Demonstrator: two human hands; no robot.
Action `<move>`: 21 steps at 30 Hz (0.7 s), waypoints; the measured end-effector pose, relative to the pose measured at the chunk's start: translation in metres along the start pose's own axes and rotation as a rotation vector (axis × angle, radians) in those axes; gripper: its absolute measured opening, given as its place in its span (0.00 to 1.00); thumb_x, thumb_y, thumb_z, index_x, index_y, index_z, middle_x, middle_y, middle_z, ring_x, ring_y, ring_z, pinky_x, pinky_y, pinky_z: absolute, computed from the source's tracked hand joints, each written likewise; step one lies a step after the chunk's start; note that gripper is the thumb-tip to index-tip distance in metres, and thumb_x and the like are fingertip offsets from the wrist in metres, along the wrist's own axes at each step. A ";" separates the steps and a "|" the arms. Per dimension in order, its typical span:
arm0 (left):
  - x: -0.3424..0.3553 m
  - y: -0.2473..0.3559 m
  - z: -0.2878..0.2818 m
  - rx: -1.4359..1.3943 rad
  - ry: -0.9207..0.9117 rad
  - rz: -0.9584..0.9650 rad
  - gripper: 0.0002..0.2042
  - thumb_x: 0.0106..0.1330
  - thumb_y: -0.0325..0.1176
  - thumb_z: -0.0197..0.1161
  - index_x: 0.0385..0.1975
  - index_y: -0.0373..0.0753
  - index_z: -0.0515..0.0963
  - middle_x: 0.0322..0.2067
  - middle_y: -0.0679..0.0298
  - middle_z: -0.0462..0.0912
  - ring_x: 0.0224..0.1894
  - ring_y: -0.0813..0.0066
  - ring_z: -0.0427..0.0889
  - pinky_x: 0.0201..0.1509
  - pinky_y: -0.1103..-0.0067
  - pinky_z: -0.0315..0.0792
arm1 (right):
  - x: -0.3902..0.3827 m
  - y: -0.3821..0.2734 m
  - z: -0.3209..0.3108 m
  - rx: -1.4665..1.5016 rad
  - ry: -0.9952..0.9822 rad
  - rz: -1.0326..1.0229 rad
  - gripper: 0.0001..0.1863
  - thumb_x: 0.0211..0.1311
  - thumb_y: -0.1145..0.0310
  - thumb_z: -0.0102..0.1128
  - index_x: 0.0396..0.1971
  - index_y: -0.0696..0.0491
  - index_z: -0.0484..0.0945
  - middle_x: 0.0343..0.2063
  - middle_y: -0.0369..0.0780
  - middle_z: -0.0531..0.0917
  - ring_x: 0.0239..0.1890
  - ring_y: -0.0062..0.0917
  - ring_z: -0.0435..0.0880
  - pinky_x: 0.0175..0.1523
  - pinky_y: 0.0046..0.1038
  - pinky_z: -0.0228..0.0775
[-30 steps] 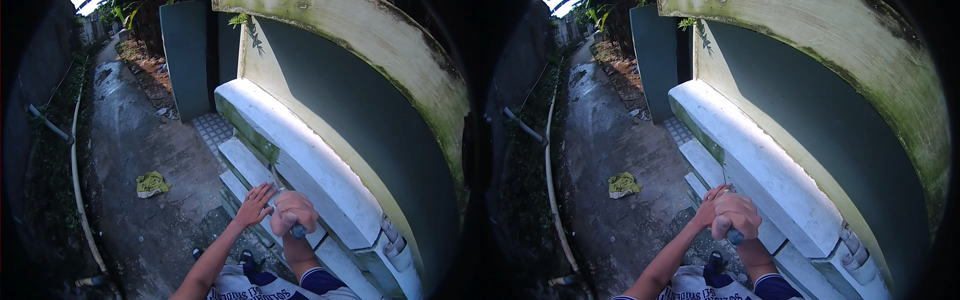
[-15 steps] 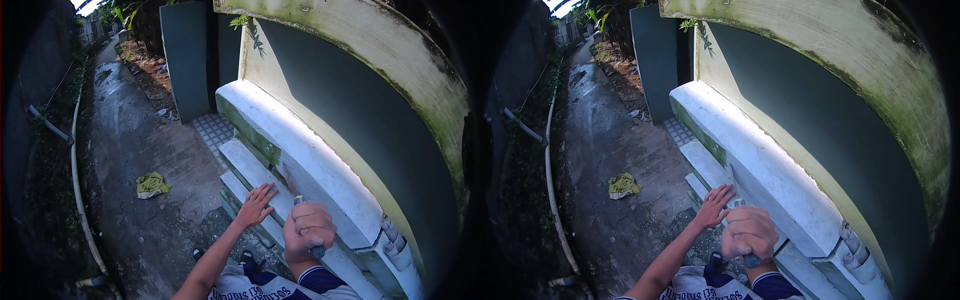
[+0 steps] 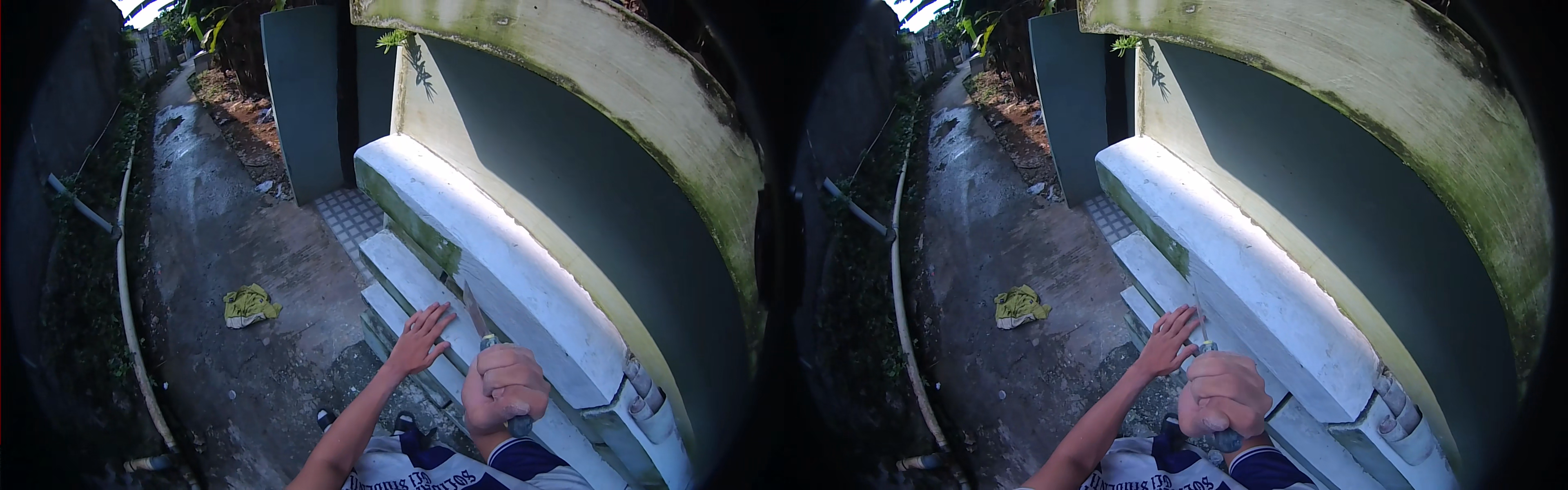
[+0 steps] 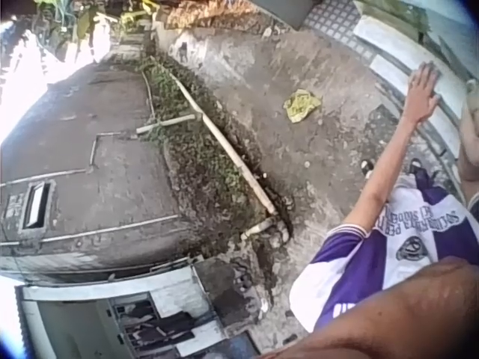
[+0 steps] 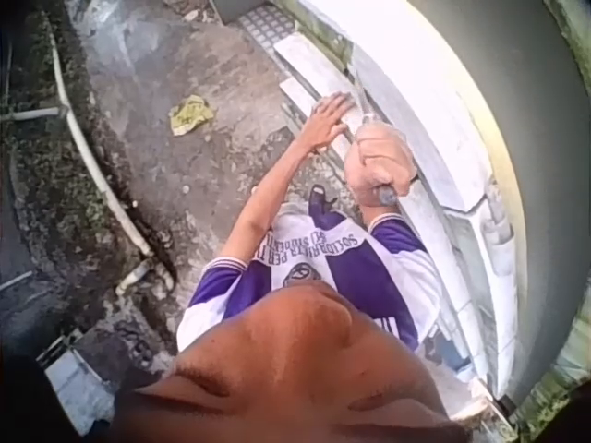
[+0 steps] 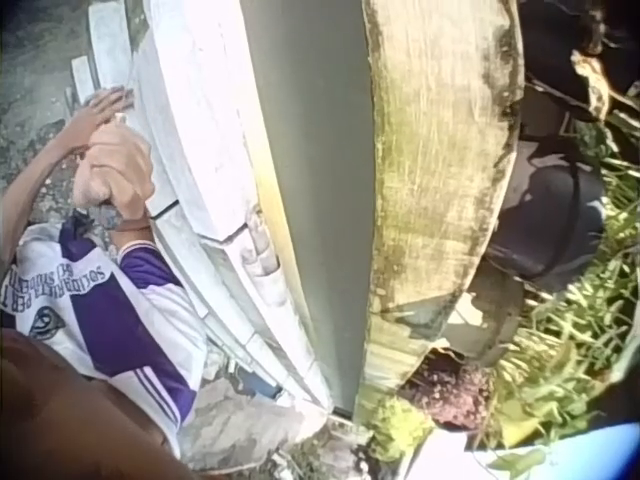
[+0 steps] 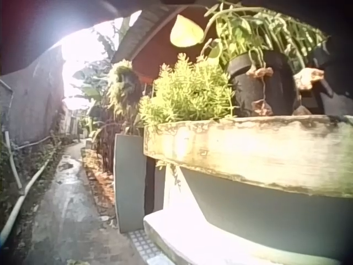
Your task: Using a knife to scrape old paint or residue from an exterior wall ledge.
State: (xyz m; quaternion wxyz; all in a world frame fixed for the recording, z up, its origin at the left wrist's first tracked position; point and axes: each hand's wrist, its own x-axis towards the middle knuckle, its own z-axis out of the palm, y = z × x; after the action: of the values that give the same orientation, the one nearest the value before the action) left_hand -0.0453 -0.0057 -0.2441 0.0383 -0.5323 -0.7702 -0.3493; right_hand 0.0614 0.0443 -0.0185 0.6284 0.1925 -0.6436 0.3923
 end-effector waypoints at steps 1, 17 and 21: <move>0.002 0.001 -0.002 0.012 0.027 0.021 0.31 0.75 0.51 0.50 0.75 0.46 0.59 0.77 0.61 0.54 0.79 0.63 0.50 0.79 0.63 0.44 | 0.004 0.004 0.003 -0.056 0.012 0.016 0.19 0.80 0.56 0.48 0.29 0.51 0.61 0.15 0.35 0.69 0.12 0.23 0.69 0.19 0.27 0.64; 0.006 0.007 -0.003 0.038 0.010 0.023 0.31 0.75 0.52 0.49 0.76 0.47 0.58 0.77 0.61 0.54 0.79 0.64 0.50 0.79 0.63 0.44 | 0.009 0.001 0.009 -0.169 -0.020 0.013 0.20 0.80 0.57 0.47 0.26 0.50 0.61 0.13 0.34 0.69 0.13 0.24 0.74 0.23 0.29 0.72; 0.004 0.005 -0.008 0.042 -0.009 0.019 0.31 0.75 0.51 0.49 0.75 0.47 0.58 0.77 0.61 0.54 0.79 0.64 0.50 0.79 0.63 0.44 | 0.004 -0.005 -0.002 -0.134 -0.023 -0.004 0.17 0.79 0.57 0.47 0.29 0.50 0.61 0.15 0.34 0.71 0.14 0.24 0.74 0.22 0.28 0.70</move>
State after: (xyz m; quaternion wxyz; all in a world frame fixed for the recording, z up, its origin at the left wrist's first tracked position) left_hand -0.0454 -0.0058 -0.2339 0.0494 -0.5404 -0.7724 -0.3300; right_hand 0.0662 0.0438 -0.0132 0.6332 0.1557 -0.6752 0.3449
